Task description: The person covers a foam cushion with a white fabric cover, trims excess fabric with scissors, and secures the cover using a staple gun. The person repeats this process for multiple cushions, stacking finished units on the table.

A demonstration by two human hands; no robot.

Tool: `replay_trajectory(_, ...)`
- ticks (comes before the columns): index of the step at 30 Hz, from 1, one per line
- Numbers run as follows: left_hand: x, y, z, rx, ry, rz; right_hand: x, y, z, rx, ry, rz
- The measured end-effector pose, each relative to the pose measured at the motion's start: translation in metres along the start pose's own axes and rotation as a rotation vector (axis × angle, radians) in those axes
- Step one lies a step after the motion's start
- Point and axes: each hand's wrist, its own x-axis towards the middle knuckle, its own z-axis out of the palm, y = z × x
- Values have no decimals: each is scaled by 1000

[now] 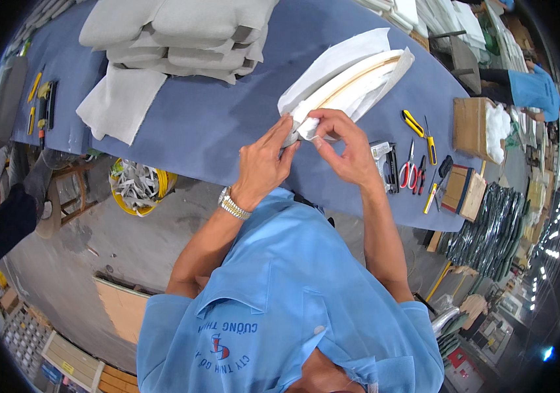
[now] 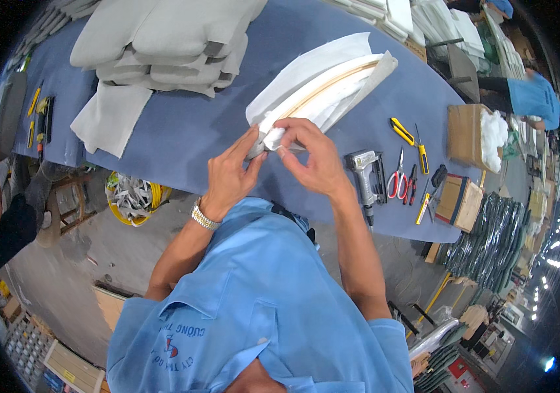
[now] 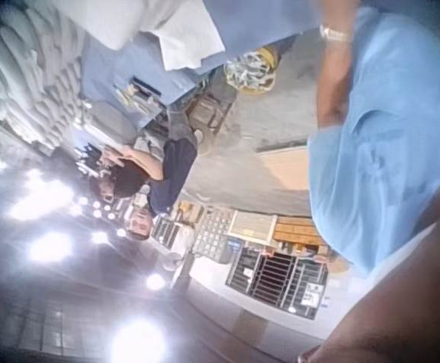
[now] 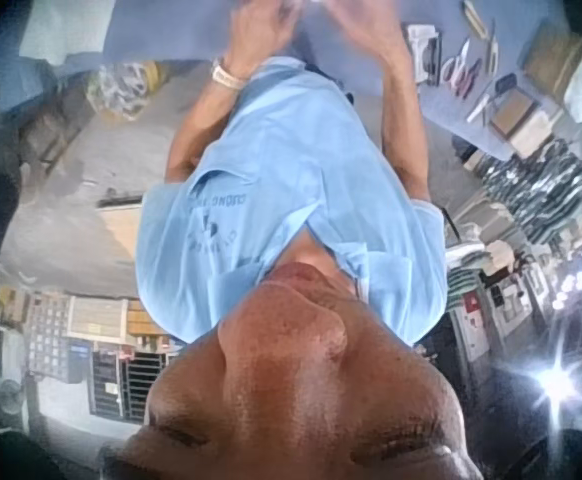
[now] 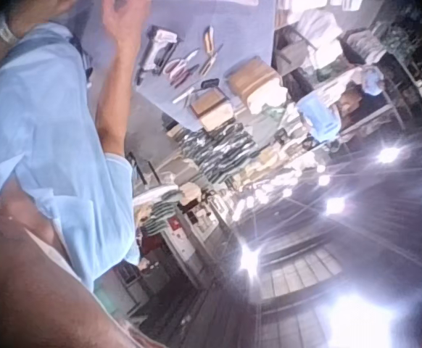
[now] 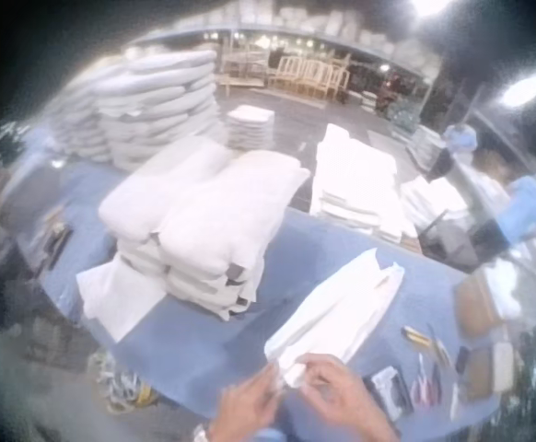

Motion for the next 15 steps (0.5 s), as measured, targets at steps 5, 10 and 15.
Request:
replay_trajectory(5,-9,-1,3,25,16,70,5,-15,18,-268,64,68)
replay_trajectory(10,-7,-15,2,48,70,64,-1,13,38,-216,168,-68)
replay_trajectory(15,-3,-18,-4,67,67,63,10,7,43,-300,224,-152)
